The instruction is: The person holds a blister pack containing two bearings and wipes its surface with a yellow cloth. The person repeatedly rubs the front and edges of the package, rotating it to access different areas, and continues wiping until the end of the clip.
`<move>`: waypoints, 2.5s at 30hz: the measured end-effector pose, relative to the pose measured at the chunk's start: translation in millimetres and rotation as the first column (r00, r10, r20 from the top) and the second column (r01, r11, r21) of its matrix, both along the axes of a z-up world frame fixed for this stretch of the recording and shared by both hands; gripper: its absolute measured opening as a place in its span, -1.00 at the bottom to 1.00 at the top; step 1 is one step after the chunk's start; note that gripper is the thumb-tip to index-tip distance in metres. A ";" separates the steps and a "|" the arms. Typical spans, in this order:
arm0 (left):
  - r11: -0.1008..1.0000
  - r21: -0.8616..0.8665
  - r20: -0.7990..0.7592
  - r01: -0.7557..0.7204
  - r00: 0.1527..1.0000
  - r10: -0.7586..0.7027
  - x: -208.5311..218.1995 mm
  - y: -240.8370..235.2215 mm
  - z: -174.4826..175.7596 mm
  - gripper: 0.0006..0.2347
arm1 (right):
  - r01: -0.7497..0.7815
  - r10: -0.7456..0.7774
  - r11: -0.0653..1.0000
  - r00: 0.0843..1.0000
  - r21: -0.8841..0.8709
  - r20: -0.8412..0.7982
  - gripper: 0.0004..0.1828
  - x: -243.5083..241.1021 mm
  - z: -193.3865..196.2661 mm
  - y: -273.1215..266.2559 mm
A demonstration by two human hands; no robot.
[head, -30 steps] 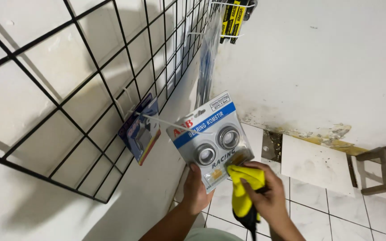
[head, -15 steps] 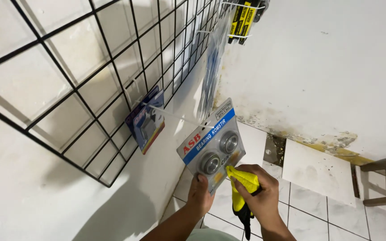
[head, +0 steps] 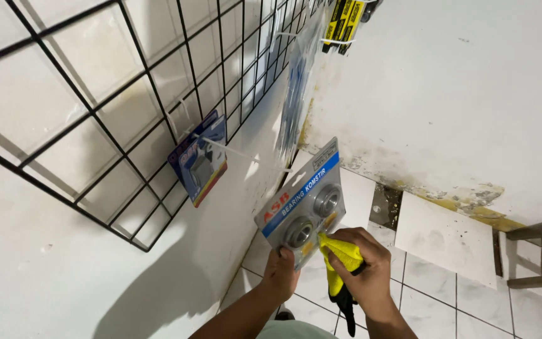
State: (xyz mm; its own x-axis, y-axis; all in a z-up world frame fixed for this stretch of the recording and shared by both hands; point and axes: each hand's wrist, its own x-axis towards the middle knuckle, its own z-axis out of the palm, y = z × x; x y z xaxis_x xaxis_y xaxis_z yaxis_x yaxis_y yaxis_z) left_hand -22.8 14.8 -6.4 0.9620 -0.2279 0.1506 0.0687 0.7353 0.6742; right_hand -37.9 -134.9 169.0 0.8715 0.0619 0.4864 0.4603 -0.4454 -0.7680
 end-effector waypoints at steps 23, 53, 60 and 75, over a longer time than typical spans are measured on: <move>0.999 -0.042 0.267 0.000 0.964 0.011 3.2 7.5 37.9 -0.44 | 0.029 -0.022 0.992 0.998 0.122 -0.064 -0.77 16.2 9.7 15.8; 0.557 0.230 0.810 -0.798 0.475 0.346 14.3 42.2 37.4 -0.26 | -0.038 0.039 0.999 0.999 -0.018 0.018 -0.66 13.8 -1.2 34.7; 0.988 -0.016 -0.313 -0.151 0.940 0.138 1.7 48.5 43.9 -0.47 | -0.007 0.011 0.998 0.998 -0.061 0.060 -0.67 12.2 -6.6 44.1; 0.950 -0.128 0.076 -0.284 0.952 0.295 -1.0 52.1 64.0 -0.49 | -0.013 0.024 0.996 0.992 -0.086 0.126 -0.69 12.1 -20.8 48.4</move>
State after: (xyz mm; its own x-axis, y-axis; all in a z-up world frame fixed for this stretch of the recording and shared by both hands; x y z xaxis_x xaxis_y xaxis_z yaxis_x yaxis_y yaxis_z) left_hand -23.8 66.9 57.6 0.9644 0.0823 0.2514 -0.2177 0.7868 0.5775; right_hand -25.8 -86.5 148.2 0.8015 0.1234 0.5852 0.5604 -0.4966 -0.6628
